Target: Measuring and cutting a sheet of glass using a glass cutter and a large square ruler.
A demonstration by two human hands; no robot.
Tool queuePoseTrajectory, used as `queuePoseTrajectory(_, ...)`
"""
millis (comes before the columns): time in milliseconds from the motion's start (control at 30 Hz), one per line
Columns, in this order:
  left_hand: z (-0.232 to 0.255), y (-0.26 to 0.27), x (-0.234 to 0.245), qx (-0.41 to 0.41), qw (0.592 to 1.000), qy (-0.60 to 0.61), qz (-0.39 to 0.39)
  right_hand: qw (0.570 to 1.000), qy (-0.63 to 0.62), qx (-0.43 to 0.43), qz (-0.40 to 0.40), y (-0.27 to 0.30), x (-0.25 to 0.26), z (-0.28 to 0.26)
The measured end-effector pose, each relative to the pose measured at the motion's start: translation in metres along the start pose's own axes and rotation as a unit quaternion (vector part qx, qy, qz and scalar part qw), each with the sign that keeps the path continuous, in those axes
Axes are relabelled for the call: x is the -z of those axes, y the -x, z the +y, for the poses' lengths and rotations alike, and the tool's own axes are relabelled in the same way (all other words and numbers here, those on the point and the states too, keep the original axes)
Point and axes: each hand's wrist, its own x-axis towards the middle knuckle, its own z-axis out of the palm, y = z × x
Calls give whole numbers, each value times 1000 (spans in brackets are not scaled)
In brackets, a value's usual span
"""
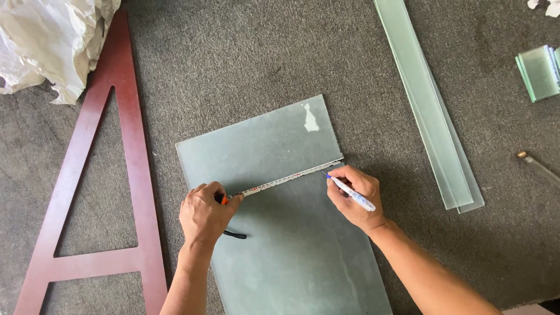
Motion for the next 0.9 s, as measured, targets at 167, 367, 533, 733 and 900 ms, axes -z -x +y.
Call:
queuePoseTrajectory(167, 1, 1, 0, 1, 1000, 4, 7, 1000, -14, 1, 4, 6, 7, 1)
queuePoseTrajectory(367, 16, 32, 9, 34, 998, 59, -4, 1000, -12, -26, 1, 62, 53, -42)
queuePoseTrajectory(533, 62, 119, -24, 37, 956, 278, -86, 992, -22, -109, -65, 147, 86, -55)
queuePoseTrajectory(733, 111, 237, -100, 233, 743, 598, -192, 986, -14, -127, -110, 219, 91, -72)
queuePoseTrajectory(900, 129, 301, -113, 199, 674, 635, -321, 962, 21, -255, -96, 262, 118, -73)
